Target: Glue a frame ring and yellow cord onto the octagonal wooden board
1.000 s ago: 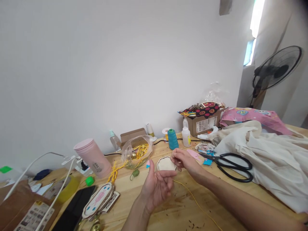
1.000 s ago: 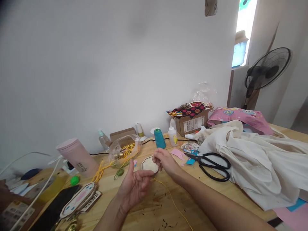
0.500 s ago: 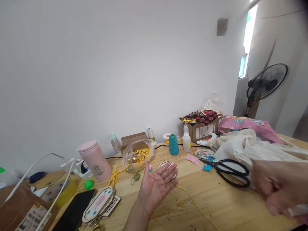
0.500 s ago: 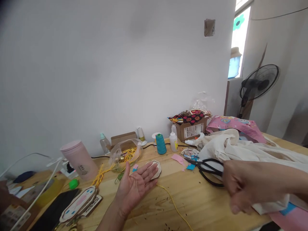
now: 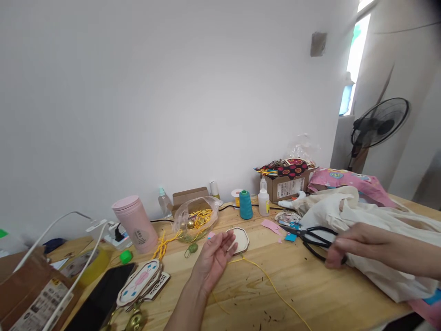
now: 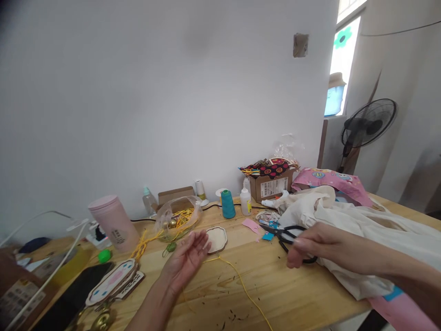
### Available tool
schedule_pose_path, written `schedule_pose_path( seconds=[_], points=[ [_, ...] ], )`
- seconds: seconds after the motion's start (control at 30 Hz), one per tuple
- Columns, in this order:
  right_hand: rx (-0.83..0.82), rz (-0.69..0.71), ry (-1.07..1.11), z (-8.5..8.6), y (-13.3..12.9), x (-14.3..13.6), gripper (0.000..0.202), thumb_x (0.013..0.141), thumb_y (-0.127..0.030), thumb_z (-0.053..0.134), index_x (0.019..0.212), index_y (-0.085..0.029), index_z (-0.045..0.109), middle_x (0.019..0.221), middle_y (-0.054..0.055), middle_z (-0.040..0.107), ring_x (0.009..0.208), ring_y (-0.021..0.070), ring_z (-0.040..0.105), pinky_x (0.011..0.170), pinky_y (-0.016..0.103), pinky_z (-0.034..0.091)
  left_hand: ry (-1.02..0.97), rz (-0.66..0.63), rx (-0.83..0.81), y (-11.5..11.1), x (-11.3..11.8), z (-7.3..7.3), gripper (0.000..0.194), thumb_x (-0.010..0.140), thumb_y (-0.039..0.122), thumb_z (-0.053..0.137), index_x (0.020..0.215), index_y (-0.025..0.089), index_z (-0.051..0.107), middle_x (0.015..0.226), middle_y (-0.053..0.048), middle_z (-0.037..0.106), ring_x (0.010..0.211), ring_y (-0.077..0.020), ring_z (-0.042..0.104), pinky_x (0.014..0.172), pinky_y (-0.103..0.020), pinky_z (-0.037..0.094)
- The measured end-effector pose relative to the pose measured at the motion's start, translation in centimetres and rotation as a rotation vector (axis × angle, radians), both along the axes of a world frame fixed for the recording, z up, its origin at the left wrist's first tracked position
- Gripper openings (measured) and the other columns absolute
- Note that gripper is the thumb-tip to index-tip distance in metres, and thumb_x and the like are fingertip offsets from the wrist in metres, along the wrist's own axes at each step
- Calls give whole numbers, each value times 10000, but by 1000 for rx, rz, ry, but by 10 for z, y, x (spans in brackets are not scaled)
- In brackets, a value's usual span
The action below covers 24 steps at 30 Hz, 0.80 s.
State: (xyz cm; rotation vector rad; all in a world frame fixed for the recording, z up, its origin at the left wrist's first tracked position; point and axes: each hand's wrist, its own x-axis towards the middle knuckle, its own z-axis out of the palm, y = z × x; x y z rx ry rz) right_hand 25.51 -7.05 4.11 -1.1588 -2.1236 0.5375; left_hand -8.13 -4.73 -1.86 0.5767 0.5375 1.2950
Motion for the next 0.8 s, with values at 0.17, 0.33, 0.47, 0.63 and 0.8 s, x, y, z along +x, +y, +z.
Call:
schedule_pose_path(
  seconds=[0.17,0.33,0.47,0.63,0.8],
  points=[
    [25,24,-115,-29,24,-94,128,637,-317,561,610,-211,627,581,-1,593,595,126,525,504,193,338,495,243,129,2,1,4,118,583,196,661,522,122,591,652,-16,633,610,-100,541,637,-221,416],
    [22,73,-369,-44,46,-158,72,508,-276,635,535,-210,628,548,0,598,501,119,494,423,192,263,1243,195,372,-5,6,3,123,578,272,630,615,155,618,556,15,546,525,-111,440,506,-208,309],
    [24,171,-388,-48,54,-170,129,515,-97,541,492,-196,620,468,-14,571,432,92,455,395,181,232,1529,74,566,-6,6,-3,76,601,236,587,639,186,631,648,-4,548,610,-144,454,541,-222,286],
    [-183,186,-111,-61,65,-160,164,588,-100,487,634,-172,627,540,-7,598,461,88,482,388,155,282,1516,67,546,-4,12,-4,133,676,227,500,608,180,605,660,-30,574,635,-165,483,574,-232,309],
    [-448,221,29,-73,75,-151,195,623,-173,503,764,-170,637,560,-16,596,447,77,470,377,146,292,1488,71,400,-2,21,-6,213,726,273,421,663,167,594,613,-23,578,590,-158,483,536,-226,313]
  ],
)
